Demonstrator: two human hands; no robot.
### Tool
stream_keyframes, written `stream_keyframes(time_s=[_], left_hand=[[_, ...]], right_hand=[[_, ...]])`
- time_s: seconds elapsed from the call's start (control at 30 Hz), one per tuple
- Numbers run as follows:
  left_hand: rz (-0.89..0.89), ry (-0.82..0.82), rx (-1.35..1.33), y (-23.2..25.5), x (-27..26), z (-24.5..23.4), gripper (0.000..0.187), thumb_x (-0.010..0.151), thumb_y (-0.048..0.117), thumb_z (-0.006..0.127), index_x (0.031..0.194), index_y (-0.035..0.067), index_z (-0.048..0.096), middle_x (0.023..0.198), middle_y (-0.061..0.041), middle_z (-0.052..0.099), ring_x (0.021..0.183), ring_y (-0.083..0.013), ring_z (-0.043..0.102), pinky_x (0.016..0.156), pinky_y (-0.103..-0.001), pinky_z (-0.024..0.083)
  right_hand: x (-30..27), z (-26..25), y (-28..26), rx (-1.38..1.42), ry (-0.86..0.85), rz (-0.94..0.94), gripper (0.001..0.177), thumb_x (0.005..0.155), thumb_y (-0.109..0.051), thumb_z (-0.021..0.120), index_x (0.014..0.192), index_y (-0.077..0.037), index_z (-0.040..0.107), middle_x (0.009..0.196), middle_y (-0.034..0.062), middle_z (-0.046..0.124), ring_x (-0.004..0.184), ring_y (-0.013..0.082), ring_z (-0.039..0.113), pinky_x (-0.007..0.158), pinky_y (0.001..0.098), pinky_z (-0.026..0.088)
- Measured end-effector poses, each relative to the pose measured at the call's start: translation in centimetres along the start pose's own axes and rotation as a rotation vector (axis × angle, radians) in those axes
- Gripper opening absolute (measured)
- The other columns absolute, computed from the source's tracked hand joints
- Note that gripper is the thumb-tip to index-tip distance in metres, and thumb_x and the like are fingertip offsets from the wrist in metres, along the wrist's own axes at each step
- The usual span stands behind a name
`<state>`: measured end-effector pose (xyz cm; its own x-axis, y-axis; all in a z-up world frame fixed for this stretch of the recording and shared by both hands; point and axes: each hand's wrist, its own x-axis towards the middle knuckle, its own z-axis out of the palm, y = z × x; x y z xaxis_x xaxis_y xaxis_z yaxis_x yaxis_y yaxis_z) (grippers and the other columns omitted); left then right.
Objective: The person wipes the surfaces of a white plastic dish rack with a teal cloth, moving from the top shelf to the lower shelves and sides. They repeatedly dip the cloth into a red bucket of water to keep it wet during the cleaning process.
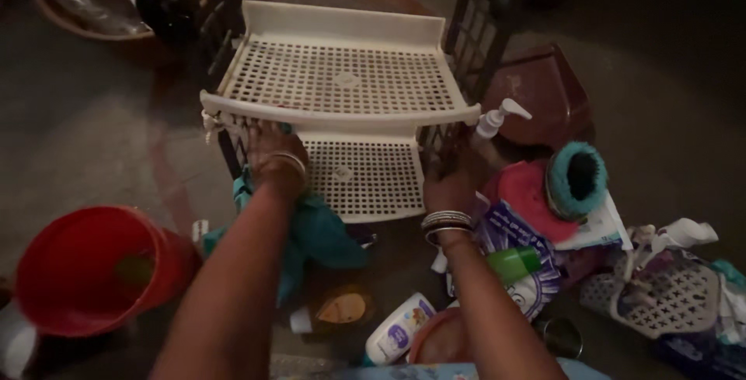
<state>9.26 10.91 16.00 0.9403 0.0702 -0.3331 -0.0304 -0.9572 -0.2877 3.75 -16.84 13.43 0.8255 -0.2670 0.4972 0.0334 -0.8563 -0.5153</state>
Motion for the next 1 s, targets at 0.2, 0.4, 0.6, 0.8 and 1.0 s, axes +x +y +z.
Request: stream_keyframes(time_s=[0.2, 0.4, 0.6, 0.8, 1.0], left_hand=[[-0.036, -0.253, -0.046, 0.7, -5.4, -3.2, 0.051, 0.094, 0.043, 0.063, 0.135, 0.012, 0.065, 0.155, -0.021, 0.043, 0.137, -0.0418, 0.044, 0.106, -0.059, 0.036], [0.016, -0.345, -0.240, -0.5, -9.4, -4.4, 0.037, 0.100, 0.037, 0.055, 0.123, 0.017, 0.075, 0.139, -0.012, 0.065, 0.123, -0.0302, 0.066, 0.097, -0.048, 0.054], [0.085, -0.305, -0.289, -1.4, -11.4, -2.2, 0.037, 0.100, 0.034, 0.053, 0.124, 0.016, 0.074, 0.140, -0.012, 0.065, 0.125, -0.0310, 0.065, 0.099, -0.049, 0.054], [0.167, -0.034, -0.397, 1.4, -8.9, 2.1, 0.037, 0.100, 0.034, 0.053, 0.126, 0.016, 0.073, 0.140, -0.013, 0.065, 0.126, -0.0319, 0.064, 0.099, -0.049, 0.053], [0.214, 0.156, -0.491, 8.2, -4.5, 6.1, 0.037, 0.100, 0.033, 0.053, 0.127, 0.016, 0.072, 0.141, -0.013, 0.064, 0.126, -0.0328, 0.063, 0.100, -0.050, 0.052]], right_hand=[[0.6, 0.5, -0.9, -0.205, -0.342, 0.426, 0.049, 0.094, -0.044, 0.064, 0.092, 0.004, 0.075, 0.093, 0.0309, 0.070, 0.091, 0.0489, 0.067, 0.087, 0.0555, 0.053], [1.2, 0.0, -1.0, -0.232, -0.160, 0.147, 0.045, 0.092, -0.043, 0.064, 0.083, 0.000, 0.076, 0.083, 0.0270, 0.072, 0.081, 0.0480, 0.070, 0.078, 0.0572, 0.054], [-1.4, -0.5, -3.2, -0.185, -0.310, 0.505, 0.051, 0.096, -0.053, 0.060, 0.093, -0.004, 0.077, 0.086, 0.0267, 0.070, 0.086, 0.0488, 0.069, 0.074, 0.0585, 0.054], [-4.9, 1.9, -2.4, -0.053, -0.161, 0.505, 0.051, 0.089, -0.053, 0.065, 0.108, -0.006, 0.073, 0.092, 0.0233, 0.073, 0.086, 0.0462, 0.069, 0.074, 0.0564, 0.055], [-7.3, 5.6, 1.9, -0.181, -0.135, 0.135, 0.044, 0.090, -0.047, 0.063, 0.109, -0.009, 0.074, 0.098, 0.0167, 0.075, 0.089, 0.0389, 0.072, 0.077, 0.0508, 0.056]])
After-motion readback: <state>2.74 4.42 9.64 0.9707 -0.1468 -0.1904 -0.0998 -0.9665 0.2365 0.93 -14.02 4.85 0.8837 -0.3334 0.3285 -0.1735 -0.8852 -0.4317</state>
